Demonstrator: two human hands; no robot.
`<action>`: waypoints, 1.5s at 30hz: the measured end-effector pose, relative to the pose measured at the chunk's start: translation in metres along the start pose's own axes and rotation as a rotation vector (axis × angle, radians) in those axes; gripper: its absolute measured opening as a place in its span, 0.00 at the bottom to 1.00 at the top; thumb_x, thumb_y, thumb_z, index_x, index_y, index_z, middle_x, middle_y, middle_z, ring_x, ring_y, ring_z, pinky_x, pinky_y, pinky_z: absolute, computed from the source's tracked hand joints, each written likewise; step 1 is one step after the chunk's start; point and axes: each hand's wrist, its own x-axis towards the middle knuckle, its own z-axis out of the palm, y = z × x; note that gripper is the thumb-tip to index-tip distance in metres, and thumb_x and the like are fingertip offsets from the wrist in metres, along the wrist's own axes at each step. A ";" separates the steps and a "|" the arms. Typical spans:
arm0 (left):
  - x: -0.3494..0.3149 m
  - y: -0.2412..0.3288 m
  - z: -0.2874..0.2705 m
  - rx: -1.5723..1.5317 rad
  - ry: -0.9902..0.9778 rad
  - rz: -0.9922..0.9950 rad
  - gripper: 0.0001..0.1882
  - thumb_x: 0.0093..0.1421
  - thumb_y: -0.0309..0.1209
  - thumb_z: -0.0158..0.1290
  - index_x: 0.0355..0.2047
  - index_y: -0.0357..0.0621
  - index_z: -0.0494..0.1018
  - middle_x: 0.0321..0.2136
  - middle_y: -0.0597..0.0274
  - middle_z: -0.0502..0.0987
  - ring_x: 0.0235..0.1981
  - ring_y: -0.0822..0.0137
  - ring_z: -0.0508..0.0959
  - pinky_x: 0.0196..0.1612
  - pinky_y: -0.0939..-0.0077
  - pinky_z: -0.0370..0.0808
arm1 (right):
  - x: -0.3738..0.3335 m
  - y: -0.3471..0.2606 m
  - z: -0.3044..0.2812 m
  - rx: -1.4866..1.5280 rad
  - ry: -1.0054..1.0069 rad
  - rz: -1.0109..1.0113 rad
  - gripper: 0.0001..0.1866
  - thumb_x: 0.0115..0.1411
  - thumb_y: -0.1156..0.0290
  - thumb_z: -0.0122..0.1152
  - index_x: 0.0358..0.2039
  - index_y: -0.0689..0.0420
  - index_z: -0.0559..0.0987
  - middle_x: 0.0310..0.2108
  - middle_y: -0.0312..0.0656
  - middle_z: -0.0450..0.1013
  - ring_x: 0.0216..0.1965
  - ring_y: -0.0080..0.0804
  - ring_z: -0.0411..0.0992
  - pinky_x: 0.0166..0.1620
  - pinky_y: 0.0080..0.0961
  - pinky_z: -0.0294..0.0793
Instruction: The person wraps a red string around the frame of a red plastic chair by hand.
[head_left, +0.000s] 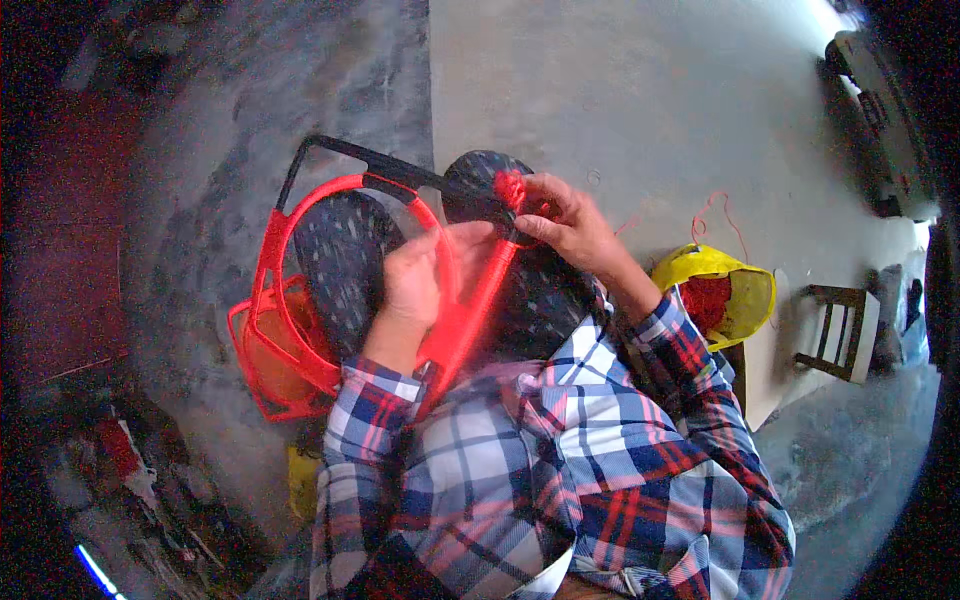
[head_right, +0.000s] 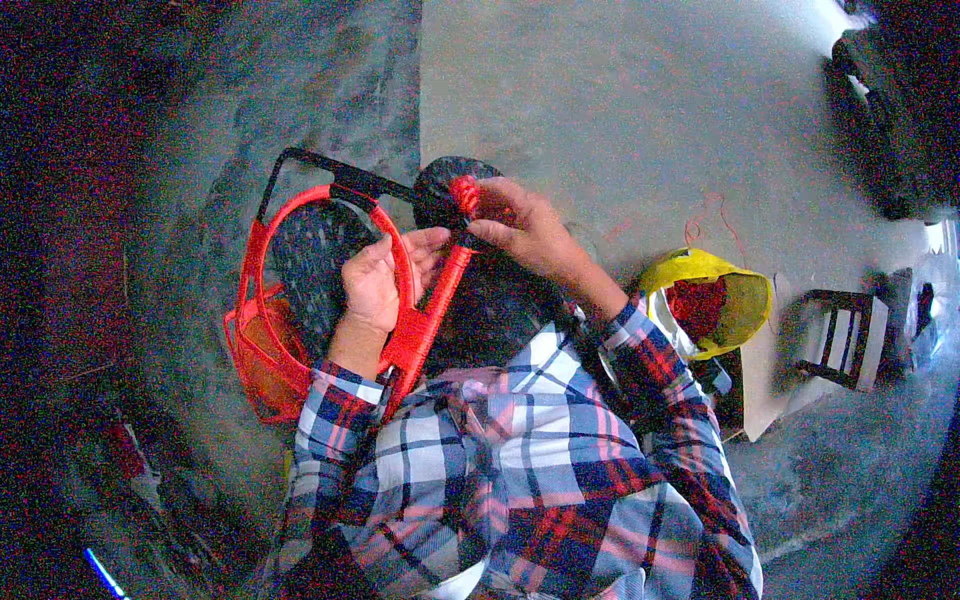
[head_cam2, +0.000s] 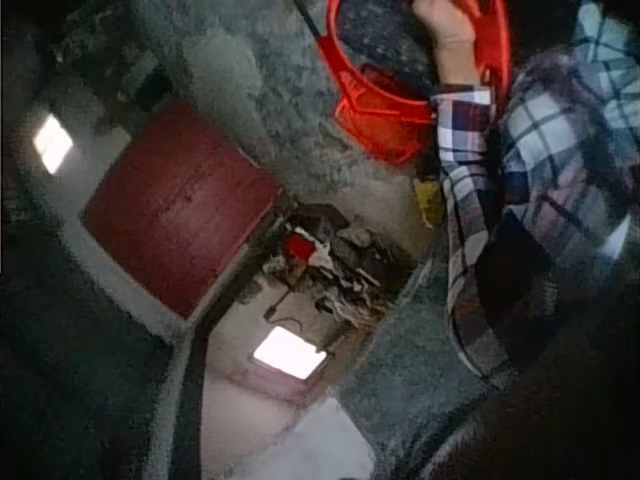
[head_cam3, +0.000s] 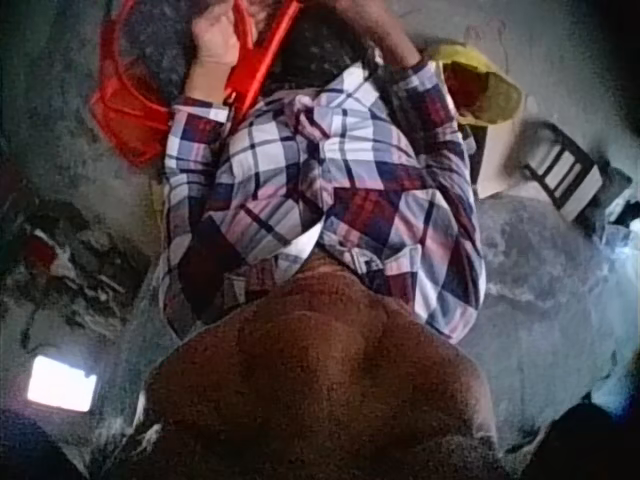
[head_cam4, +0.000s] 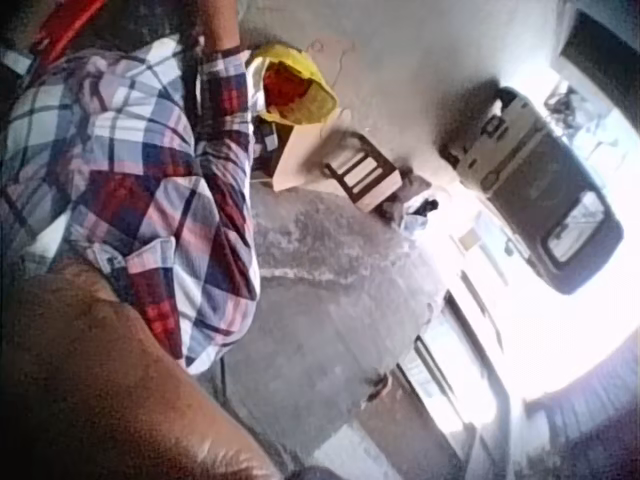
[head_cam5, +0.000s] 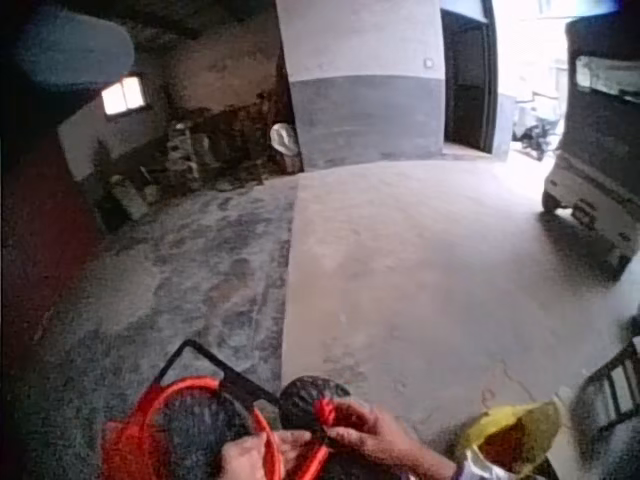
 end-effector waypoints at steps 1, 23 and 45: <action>0.000 0.001 0.004 0.000 -0.001 -0.003 0.33 0.54 0.45 0.49 0.50 0.27 0.64 0.46 0.48 0.72 0.48 0.55 0.72 0.56 0.64 0.65 | -0.001 0.000 0.004 0.307 -0.049 0.228 0.17 0.49 0.69 0.65 0.41 0.55 0.75 0.35 0.43 0.70 0.38 0.41 0.71 0.42 0.31 0.71; 0.000 0.003 0.017 -0.062 -0.085 0.071 0.39 0.48 0.49 0.53 0.52 0.29 0.60 0.50 0.42 0.66 0.52 0.46 0.68 0.57 0.55 0.63 | -0.017 -0.001 -0.006 0.235 -0.147 0.313 0.15 0.52 0.74 0.58 0.43 0.60 0.76 0.40 0.42 0.75 0.43 0.32 0.73 0.50 0.28 0.70; 0.006 0.001 0.004 0.070 -0.036 -0.172 0.24 0.57 0.41 0.46 0.47 0.33 0.69 0.40 0.42 0.75 0.35 0.51 0.78 0.39 0.63 0.77 | -0.064 -0.073 -0.125 0.523 0.743 0.258 0.12 0.55 0.71 0.53 0.41 0.57 0.69 0.20 0.26 0.56 0.18 0.14 0.54 0.19 0.12 0.57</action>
